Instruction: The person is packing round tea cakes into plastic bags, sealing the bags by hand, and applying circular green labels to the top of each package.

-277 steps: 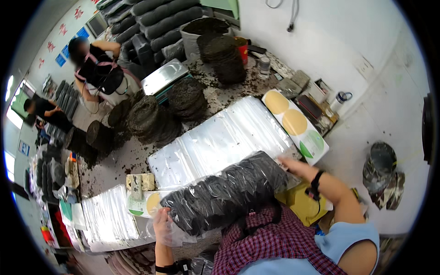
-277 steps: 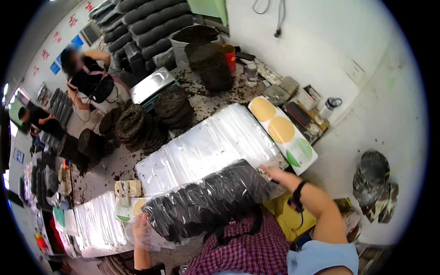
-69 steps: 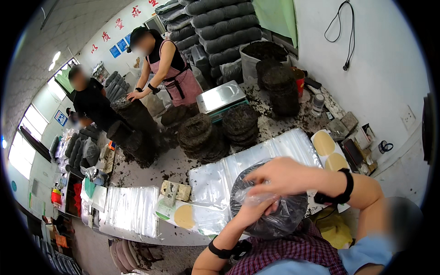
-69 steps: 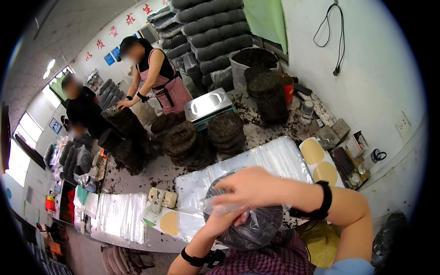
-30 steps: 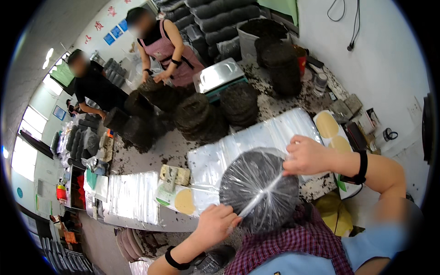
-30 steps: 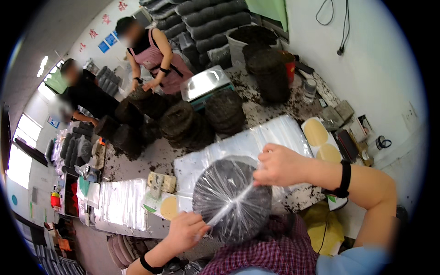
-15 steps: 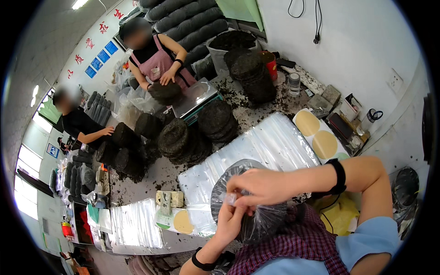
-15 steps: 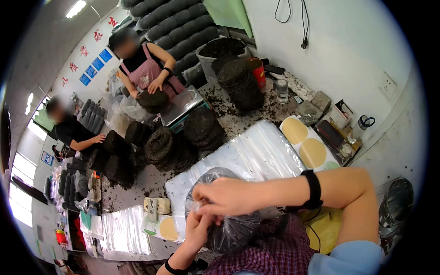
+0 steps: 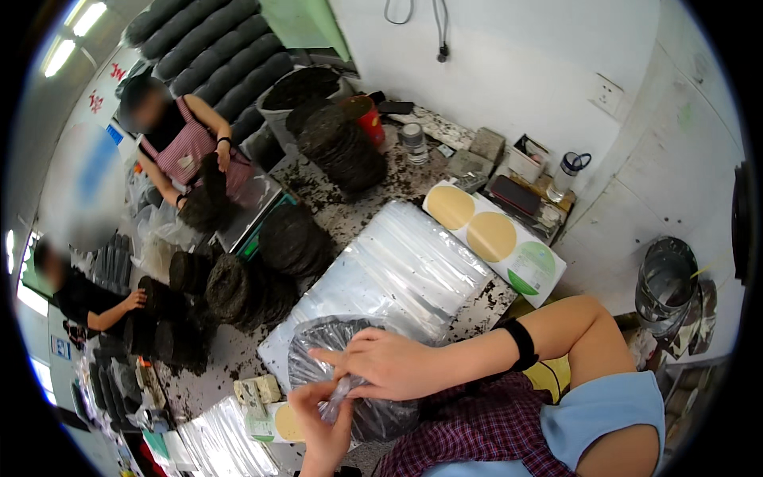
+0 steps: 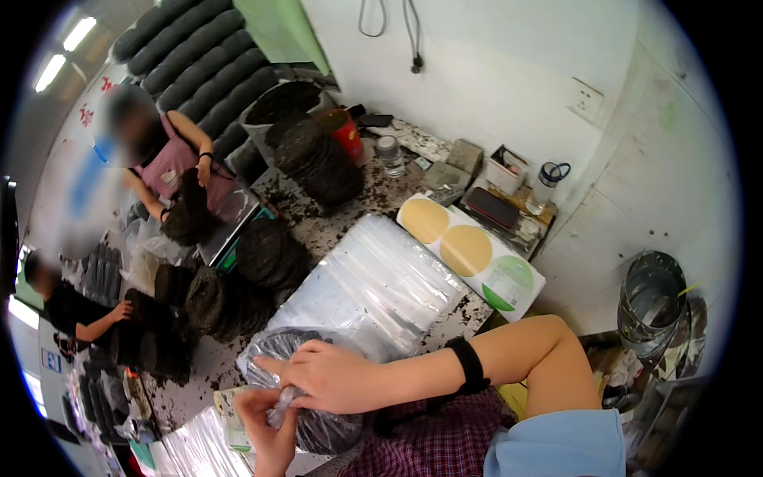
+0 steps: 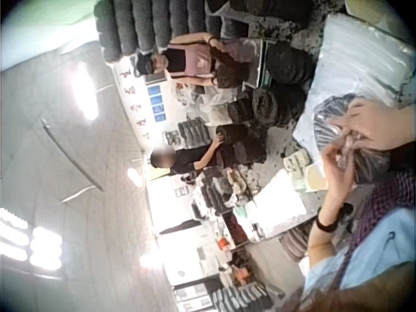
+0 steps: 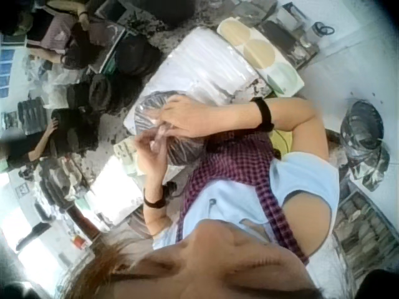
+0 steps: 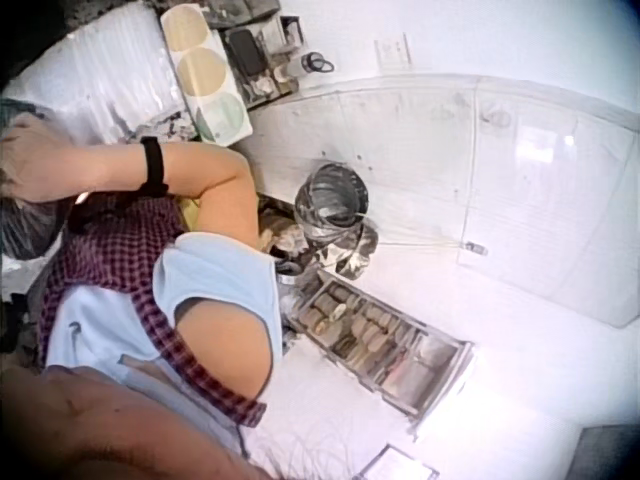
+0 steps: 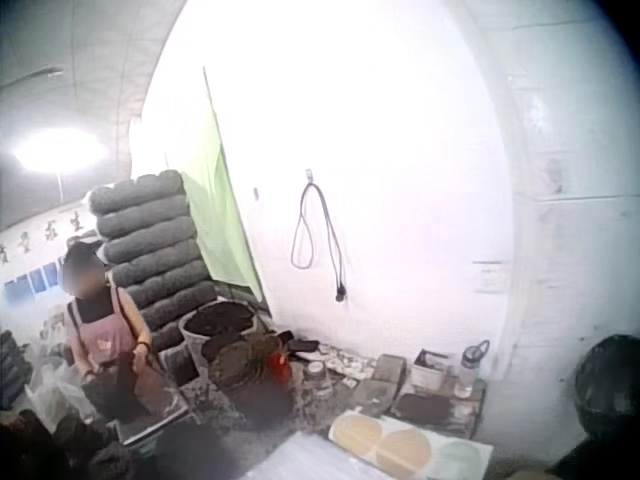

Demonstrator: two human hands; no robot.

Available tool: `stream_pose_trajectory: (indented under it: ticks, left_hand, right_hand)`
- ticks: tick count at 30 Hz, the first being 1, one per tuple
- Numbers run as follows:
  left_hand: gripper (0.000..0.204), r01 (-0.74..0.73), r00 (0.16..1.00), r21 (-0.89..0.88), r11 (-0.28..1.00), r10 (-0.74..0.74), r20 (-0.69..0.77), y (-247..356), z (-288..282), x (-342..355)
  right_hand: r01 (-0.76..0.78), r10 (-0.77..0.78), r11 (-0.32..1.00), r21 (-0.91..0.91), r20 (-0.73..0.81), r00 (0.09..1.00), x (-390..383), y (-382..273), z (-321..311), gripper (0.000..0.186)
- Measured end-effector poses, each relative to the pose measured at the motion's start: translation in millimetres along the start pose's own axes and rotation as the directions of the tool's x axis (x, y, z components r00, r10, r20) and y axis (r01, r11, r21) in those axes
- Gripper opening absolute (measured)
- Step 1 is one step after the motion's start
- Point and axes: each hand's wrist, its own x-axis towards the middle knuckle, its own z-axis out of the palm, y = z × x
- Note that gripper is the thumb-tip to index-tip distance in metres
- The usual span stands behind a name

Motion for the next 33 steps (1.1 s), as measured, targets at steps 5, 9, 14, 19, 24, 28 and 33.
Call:
stream_pose_trajectory:
  ticks: [5, 9, 14, 19, 24, 28, 33]
  left_hand:
    - [0.038, -0.463, 0.796, 0.506, 0.728, 0.593, -0.124, 1, 24, 30]
    - [0.024, -0.226, 0.972, 0.452, 0.863, 0.231, 0.044, -18, 16, 32]
    - [0.022, -0.602, 0.78, 0.3, 0.74, 0.465, 0.418, -8, 7, 6]
    - [0.025, -0.465, 0.873, 0.239, 0.852, 0.397, 0.283, 1, 8, 18]
    - [0.031, -0.608, 0.724, 0.29, 0.739, 0.366, 0.585, 20, 41, 59]
    - [0.026, -0.576, 0.788, 0.321, 0.752, 0.406, 0.463, -6, 33, 53]
    - [0.026, -0.503, 0.838, 0.323, 0.801, 0.362, 0.408, -12, 41, 43]
  right_hand:
    - [-0.106, 0.106, 0.994, 0.003, -0.013, 0.994, -12, -4, -7, 0.052]
    - [-0.098, 0.098, 0.995, 0.014, 0.002, 0.995, -12, 22, -19, 0.021]
    - [0.057, -0.085, 0.931, -0.361, -0.06, 0.995, -22, 30, -14, 0.013]
    - [-0.101, 0.153, 0.984, 0.15, -0.394, 0.906, -31, 48, -32, 0.011]
    - [-0.73, 0.566, 0.682, 0.046, -0.665, 0.487, -203, 167, -44, 0.035]
    - [-0.902, 0.606, 0.154, -0.404, -0.683, 0.409, -361, 209, -35, 0.039]
    - [-0.753, 0.636, 0.099, -0.65, -0.541, 0.55, -395, 226, -35, 0.038]
